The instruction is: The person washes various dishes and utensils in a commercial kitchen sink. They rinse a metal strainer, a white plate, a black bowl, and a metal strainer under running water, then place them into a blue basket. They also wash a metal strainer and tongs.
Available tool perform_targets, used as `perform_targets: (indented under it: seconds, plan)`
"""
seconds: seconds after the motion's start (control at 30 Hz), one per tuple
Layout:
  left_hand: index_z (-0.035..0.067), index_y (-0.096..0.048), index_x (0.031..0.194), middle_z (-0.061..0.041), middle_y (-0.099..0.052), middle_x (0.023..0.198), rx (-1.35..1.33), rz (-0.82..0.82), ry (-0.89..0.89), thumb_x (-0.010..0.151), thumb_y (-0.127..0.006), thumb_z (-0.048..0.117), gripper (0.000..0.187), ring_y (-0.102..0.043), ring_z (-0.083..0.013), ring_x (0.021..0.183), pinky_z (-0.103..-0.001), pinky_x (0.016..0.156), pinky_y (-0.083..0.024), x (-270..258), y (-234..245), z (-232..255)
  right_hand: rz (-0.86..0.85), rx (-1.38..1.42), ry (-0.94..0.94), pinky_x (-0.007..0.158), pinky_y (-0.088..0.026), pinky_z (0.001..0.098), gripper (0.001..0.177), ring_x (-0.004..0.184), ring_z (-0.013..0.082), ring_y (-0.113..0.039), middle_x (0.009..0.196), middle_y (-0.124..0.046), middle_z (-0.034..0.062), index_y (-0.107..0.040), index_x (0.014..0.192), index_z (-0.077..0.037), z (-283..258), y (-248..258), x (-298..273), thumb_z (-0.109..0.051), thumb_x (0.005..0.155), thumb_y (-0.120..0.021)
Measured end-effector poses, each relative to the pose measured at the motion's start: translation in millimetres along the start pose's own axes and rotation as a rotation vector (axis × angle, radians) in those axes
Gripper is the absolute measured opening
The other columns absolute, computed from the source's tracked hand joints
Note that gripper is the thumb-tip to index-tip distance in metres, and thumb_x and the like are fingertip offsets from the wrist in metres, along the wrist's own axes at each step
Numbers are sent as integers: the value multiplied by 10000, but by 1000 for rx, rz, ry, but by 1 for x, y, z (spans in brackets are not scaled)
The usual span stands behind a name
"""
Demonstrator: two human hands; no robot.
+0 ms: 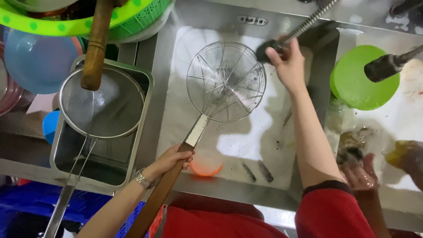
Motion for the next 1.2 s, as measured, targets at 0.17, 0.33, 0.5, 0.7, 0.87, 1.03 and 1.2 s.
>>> perform_targets:
  seconds: [0.17,0.33,0.5,0.7,0.87,1.03,1.2]
  plan:
    - [10,-594,1085,-82,-614,816,13,9,-52,970,-659,164,203,-600,-142,619,-289,620,-509,8,-11,14,-116,471,-6,725,-713,399,275,1032,339,-744,1193,-646,174,-451,1216,-117,-91,1,-19,-263,1058,-623]
    - [25,-592,1062,-41,-575,815,19,-59,-140,953,-672,189,213,-549,-102,602,-261,610,-473,37,-28,38,-15,332,-230,650,-679,311,246,915,196,-737,1098,-640,46,-487,1206,-170,-85,11,-37,-272,1027,-620]
    - [30,-617,1078,-18,-576,852,-47,-74,-143,945,-695,188,221,-535,-58,611,-216,641,-483,72,-59,58,-52,551,-194,624,-665,328,260,940,217,-745,1111,-640,41,-471,1228,-187,-94,9,-39,-282,1030,-610]
    - [119,-571,868,-8,-582,649,295,42,-393,967,-622,162,119,-546,-135,616,-323,684,-492,97,-91,91,13,611,-190,623,-568,271,259,844,88,-593,993,-561,-36,-501,1245,-209,-45,-7,-59,-334,1039,-597]
    - [126,-572,983,-71,-622,605,359,445,-779,923,-670,139,115,-612,-168,567,-316,563,-512,141,-91,97,91,546,-541,997,-456,545,632,1245,341,-570,1469,-510,200,-416,1503,-130,89,-107,-120,-564,1063,-550]
    - [-3,-335,1392,-351,-584,1214,509,727,-879,936,-580,18,519,-627,-516,1093,-596,927,-502,115,-135,132,-339,810,-795,890,-564,497,677,1100,361,-684,1277,-671,188,-587,1413,-102,112,-198,-183,-646,1058,-395]
    - [-114,-289,1456,-458,-469,1335,542,784,-1006,785,-582,-147,732,-498,-670,1182,-709,996,-444,99,-166,152,-205,814,-770,693,-536,316,620,928,234,-665,1139,-677,91,-626,1332,-66,99,-157,-142,-575,1085,-371]
Point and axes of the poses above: each hand's wrist, its own x-axis towards the middle knuckle, its own y-axis out of the back of the hand, z = x × y, the point moved 3 cm from there along x, towards the middle knuckle
